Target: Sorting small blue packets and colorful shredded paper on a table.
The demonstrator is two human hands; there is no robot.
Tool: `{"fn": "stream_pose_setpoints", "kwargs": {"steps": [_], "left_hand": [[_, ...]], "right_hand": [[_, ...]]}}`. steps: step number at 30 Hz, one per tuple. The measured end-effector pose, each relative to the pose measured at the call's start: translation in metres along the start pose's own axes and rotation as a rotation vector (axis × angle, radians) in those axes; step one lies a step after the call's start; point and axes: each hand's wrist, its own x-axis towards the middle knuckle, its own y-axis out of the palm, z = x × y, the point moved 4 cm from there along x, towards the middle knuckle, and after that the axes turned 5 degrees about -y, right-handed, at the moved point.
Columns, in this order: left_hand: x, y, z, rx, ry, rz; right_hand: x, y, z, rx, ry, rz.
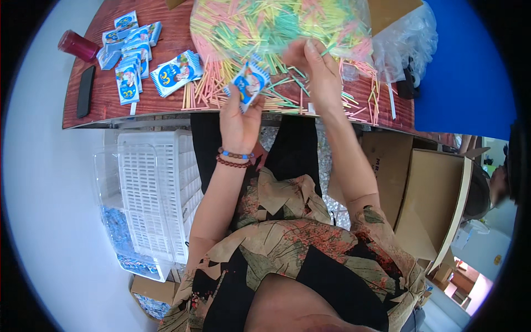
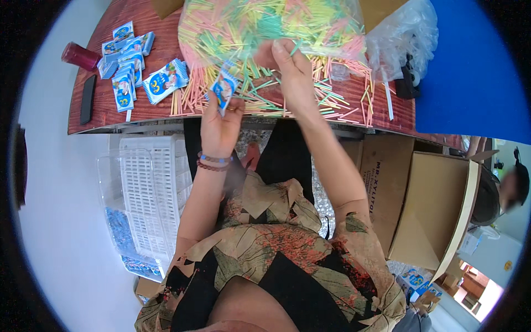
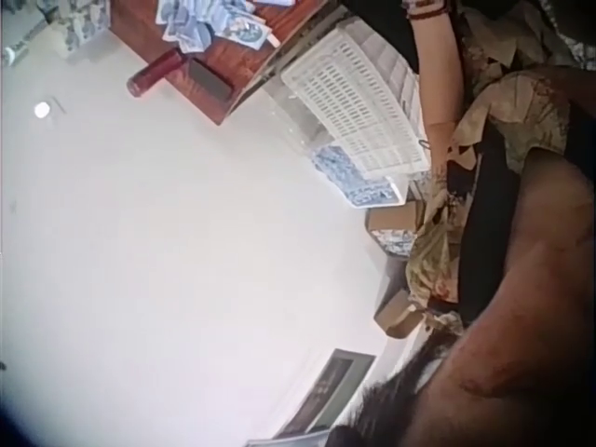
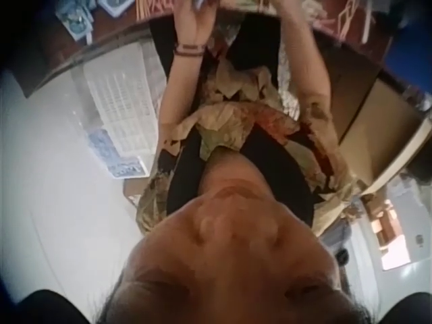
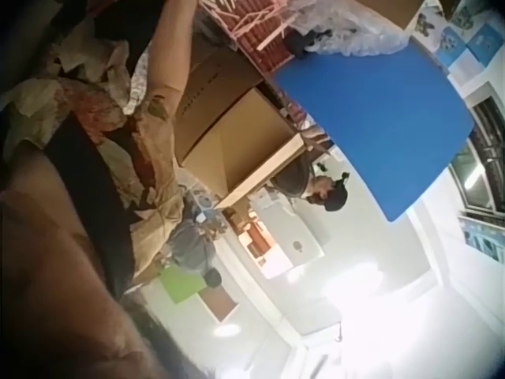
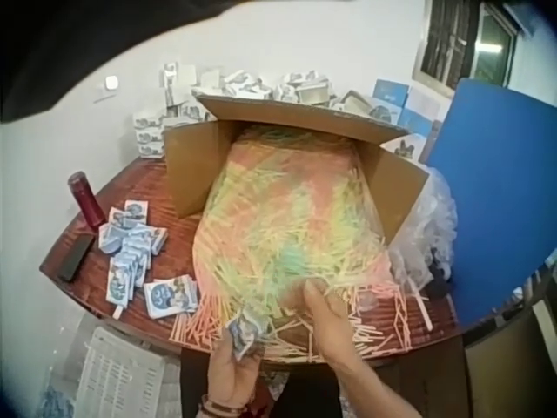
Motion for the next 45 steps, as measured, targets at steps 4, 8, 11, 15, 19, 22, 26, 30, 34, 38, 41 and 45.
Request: {"fn": "stream_pose_setpoints", "kwargs": {"steps": [4, 8, 11, 15, 19, 22, 26, 30, 34, 38, 41, 45], "left_hand": [[0.001, -0.006, -0.009, -0.025, 0.025, 0.001], [-0.004, -0.004, -0.009, 0.013, 0.027, -0.011], [-0.009, -0.002, -0.013, 0.040, 0.030, -0.047], [-0.009, 0.000, -0.014, 0.071, 0.029, -0.032], [-0.013, -0.005, -0.019, 0.064, 0.052, -0.032], [-0.010, -0.007, -0.013, 0.087, 0.022, -0.019], [-0.014, -0.001, -0.015, 0.102, 0.010, 0.032], [-0.017, 0.006, -0.015, 0.123, 0.038, 0.019], [-0.020, 0.009, -0.018, 0.101, 0.049, 0.083], [-0.022, 0.007, -0.024, 0.078, 0.076, 0.065], [-0.023, 0.004, -0.028, 0.082, 0.100, 0.034], [-0.023, 0.006, -0.031, 0.075, 0.119, 0.041]], "right_hand": [[-0.006, -0.069, -0.023, -1.174, 0.155, 0.246], [-0.031, -0.063, -0.019, -1.509, 0.042, 0.267], [-0.028, -0.052, -0.011, -1.584, 0.080, 0.344], [-0.016, -0.050, -0.024, -1.729, 0.038, 0.504], [-0.004, -0.053, -0.027, -1.630, -0.014, 0.590], [0.001, -0.055, 0.002, -0.793, 0.044, 0.338], [-0.011, -0.006, 0.041, -0.268, 0.000, 0.128], [-0.015, 0.025, 0.043, -0.136, -0.024, 0.156], [-0.013, 0.039, 0.034, -0.142, 0.020, 0.288], [-0.011, 0.047, 0.028, -0.257, -0.026, 0.392], [-0.008, 0.048, 0.031, -0.318, -0.090, 0.299], [-0.012, 0.059, 0.024, -0.461, -0.032, 0.507]]}}
